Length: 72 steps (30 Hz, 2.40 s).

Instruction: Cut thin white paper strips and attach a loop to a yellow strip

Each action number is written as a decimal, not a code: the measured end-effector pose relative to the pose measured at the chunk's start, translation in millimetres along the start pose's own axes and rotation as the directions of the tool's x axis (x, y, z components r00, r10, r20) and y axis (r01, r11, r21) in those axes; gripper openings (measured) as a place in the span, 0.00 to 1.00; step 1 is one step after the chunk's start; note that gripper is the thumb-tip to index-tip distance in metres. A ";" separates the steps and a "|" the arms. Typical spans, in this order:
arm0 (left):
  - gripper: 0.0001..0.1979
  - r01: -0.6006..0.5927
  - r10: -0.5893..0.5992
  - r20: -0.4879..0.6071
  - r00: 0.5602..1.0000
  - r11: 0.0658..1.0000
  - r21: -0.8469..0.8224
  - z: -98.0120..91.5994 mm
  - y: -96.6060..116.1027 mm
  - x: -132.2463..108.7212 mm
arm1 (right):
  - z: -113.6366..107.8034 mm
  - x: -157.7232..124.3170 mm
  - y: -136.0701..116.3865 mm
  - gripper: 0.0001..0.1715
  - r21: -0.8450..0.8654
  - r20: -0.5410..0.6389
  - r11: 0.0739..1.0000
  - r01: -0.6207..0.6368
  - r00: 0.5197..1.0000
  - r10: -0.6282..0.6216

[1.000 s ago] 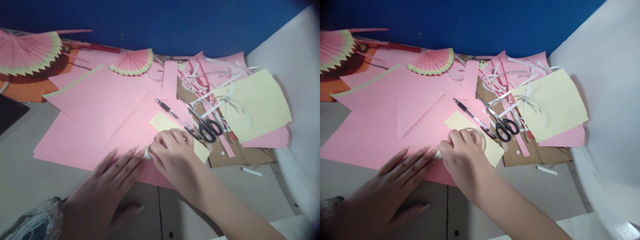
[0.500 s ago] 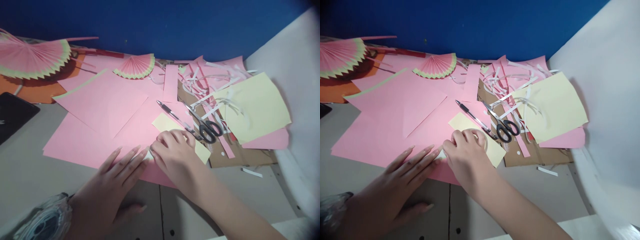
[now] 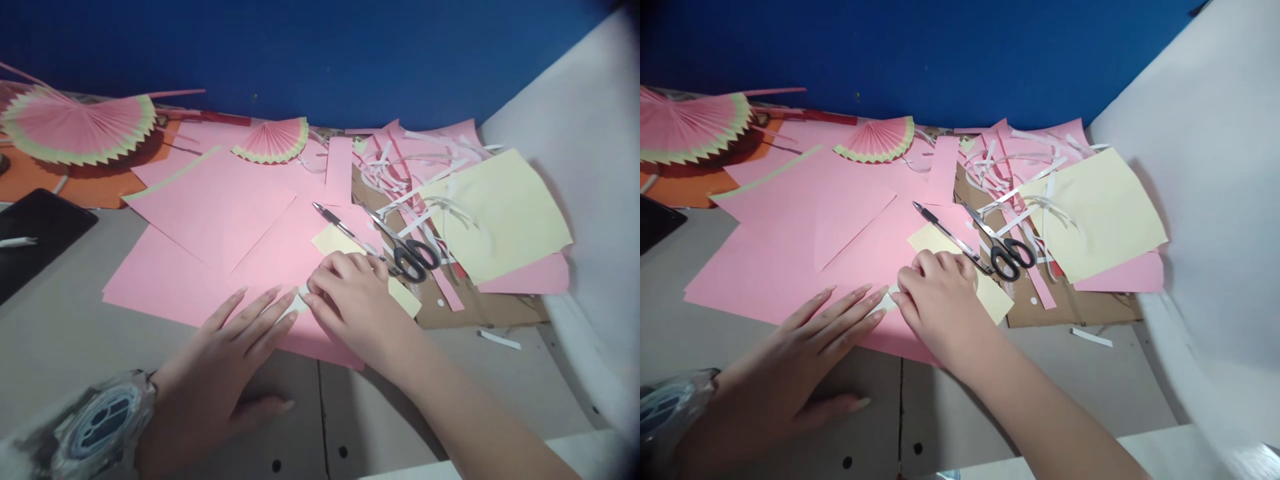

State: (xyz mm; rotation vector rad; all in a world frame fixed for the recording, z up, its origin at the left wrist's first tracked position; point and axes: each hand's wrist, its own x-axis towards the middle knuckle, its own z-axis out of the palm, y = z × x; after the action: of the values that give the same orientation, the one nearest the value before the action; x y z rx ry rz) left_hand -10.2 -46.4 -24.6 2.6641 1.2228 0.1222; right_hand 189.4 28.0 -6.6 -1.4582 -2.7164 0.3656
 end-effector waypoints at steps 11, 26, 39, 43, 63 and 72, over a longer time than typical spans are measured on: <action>0.35 0.075 -0.075 -0.015 0.997 0.997 0.016 -8.4 7.4 8.8 | -1.7 -0.6 0.4 0.10 0.037 -0.031 0.999 -0.020 0.999 0.022; 0.37 0.026 -0.024 -0.038 0.999 0.997 0.073 -0.4 10.4 12.5 | -21.1 -5.8 11.9 0.07 0.121 0.033 0.992 0.029 0.999 -0.033; 0.42 -0.018 0.019 -0.034 0.999 1.000 0.018 2.2 5.2 12.2 | -11.5 -1.9 7.9 0.08 0.065 0.033 0.997 0.052 0.998 -0.054; 0.42 0.000 0.000 0.023 1.000 1.000 0.029 1.9 5.7 11.9 | -3.0 -1.7 5.3 0.08 0.041 -0.011 0.999 0.004 1.000 -0.003; 0.42 0.004 -0.004 -0.009 1.000 1.000 0.021 4.3 7.0 14.4 | 9.4 -5.2 6.5 0.05 -0.005 -0.112 1.000 0.004 0.994 -0.005; 0.43 0.011 -0.011 0.005 1.000 1.000 0.007 2.7 5.4 12.1 | 6.2 -5.9 5.3 0.05 -0.015 -0.090 1.000 -0.003 0.996 0.002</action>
State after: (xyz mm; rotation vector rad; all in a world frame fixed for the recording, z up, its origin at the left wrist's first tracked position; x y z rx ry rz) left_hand 2.1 -41.1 -26.2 2.6614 1.2387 0.1089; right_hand 196.2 24.8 -13.3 -1.4453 -2.6527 0.2728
